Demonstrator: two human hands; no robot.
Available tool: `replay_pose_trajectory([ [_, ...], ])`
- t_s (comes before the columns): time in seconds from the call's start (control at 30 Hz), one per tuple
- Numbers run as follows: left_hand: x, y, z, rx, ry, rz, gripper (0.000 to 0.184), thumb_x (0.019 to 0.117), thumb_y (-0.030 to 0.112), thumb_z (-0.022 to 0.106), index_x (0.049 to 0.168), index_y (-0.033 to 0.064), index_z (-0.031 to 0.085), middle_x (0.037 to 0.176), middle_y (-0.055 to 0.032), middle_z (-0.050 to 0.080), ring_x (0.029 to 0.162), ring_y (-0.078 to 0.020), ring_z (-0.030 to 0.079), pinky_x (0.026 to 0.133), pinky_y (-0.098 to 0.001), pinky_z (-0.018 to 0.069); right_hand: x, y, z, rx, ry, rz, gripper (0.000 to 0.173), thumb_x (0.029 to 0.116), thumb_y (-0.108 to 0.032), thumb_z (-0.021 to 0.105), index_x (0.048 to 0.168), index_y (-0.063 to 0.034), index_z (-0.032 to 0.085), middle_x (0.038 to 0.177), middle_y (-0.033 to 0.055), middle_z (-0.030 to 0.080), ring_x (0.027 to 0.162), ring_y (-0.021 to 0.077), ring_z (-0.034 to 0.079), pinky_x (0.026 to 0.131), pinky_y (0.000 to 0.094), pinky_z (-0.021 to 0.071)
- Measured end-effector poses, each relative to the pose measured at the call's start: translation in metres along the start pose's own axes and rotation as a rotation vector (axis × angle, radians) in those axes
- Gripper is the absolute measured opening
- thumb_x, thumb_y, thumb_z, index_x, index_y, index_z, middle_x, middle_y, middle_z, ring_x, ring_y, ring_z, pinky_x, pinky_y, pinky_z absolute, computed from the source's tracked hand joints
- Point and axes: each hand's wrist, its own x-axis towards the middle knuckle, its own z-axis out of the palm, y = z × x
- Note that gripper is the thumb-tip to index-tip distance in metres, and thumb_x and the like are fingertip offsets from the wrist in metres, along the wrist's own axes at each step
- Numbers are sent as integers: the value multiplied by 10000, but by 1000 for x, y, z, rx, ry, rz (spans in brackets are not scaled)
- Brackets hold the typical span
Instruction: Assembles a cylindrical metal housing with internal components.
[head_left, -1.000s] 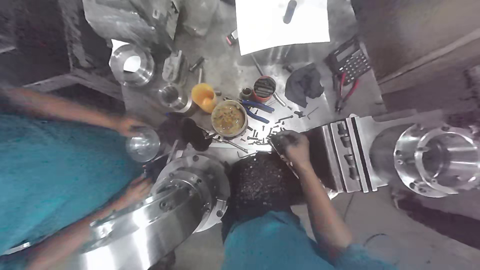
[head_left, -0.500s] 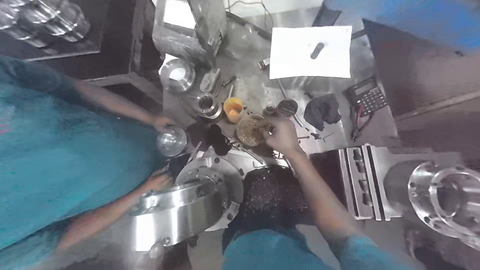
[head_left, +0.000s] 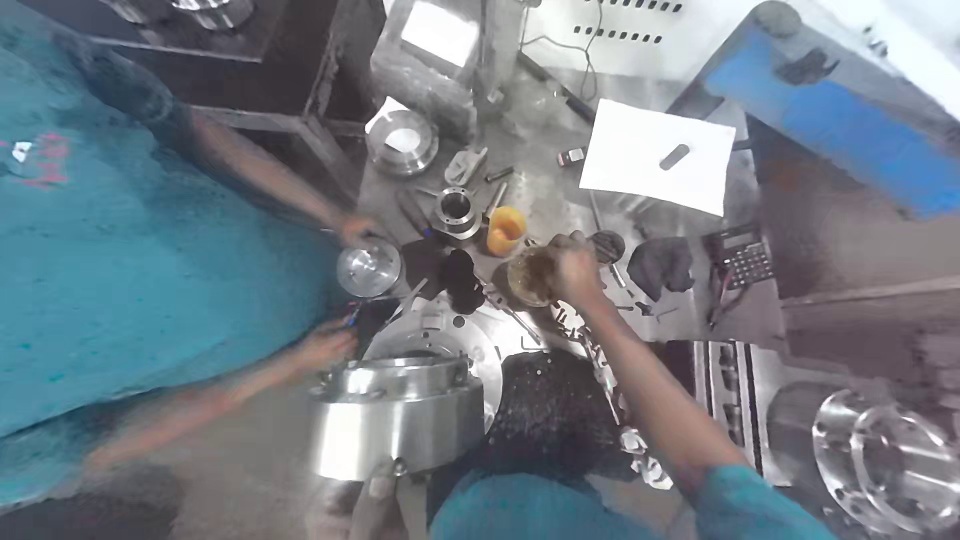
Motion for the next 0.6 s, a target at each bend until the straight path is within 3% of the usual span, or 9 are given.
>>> replay_pose_trajectory([
  [0.1,0,2,1,-12,9,-11,136,866,363,785,910,236,768,819,22,768,695,-103,736,629,-293,630,3,-3,3,-81,4,-25,184,856,-255,734,1002,-159,791,990,96,706,1013,360,619,858,588,469],
  [0.17,1,-4,-7,-4,-45,12,81,913,304,738,939,227,747,888,26,765,802,-106,740,721,-314,627,5,-4,5,-123,9,-33,205,841,-303,739,996,-180,792,967,86,700,995,347,621,843,578,470],
  [0.23,1,-2,-5,6,-61,17,110,918,355,738,984,267,741,928,67,768,841,-68,736,758,-279,626,7,-5,4,-131,-14,-33,240,830,-341,755,1012,-190,791,978,81,694,1003,341,614,857,574,465],
  [0.3,0,5,1,-4,-25,-3,145,873,378,773,992,296,756,889,89,772,774,-34,733,702,-235,628,7,-6,5,-105,-27,-45,253,828,-311,767,1034,-167,788,1001,99,692,1010,356,610,862,589,458],
  [0.43,2,8,2,-35,-54,-11,130,881,346,770,997,288,769,898,77,779,780,-40,739,704,-230,628,0,-3,1,-83,11,-95,257,886,-309,706,1068,-143,777,991,122,697,990,376,626,835,605,468],
  [0.53,2,6,0,-35,-57,-9,136,878,360,770,999,296,769,902,84,779,778,-39,738,708,-229,628,-4,-1,-6,-82,-13,-33,324,783,-294,791,1059,-126,779,1066,139,700,1054,402,616,882,643,462],
  [0.6,1,6,0,-31,-54,-6,151,878,376,768,1010,303,763,912,92,778,783,-38,739,704,-231,629,-6,1,-5,-84,22,-4,271,794,-242,768,1035,-118,781,1070,132,708,1062,401,621,886,646,470],
])
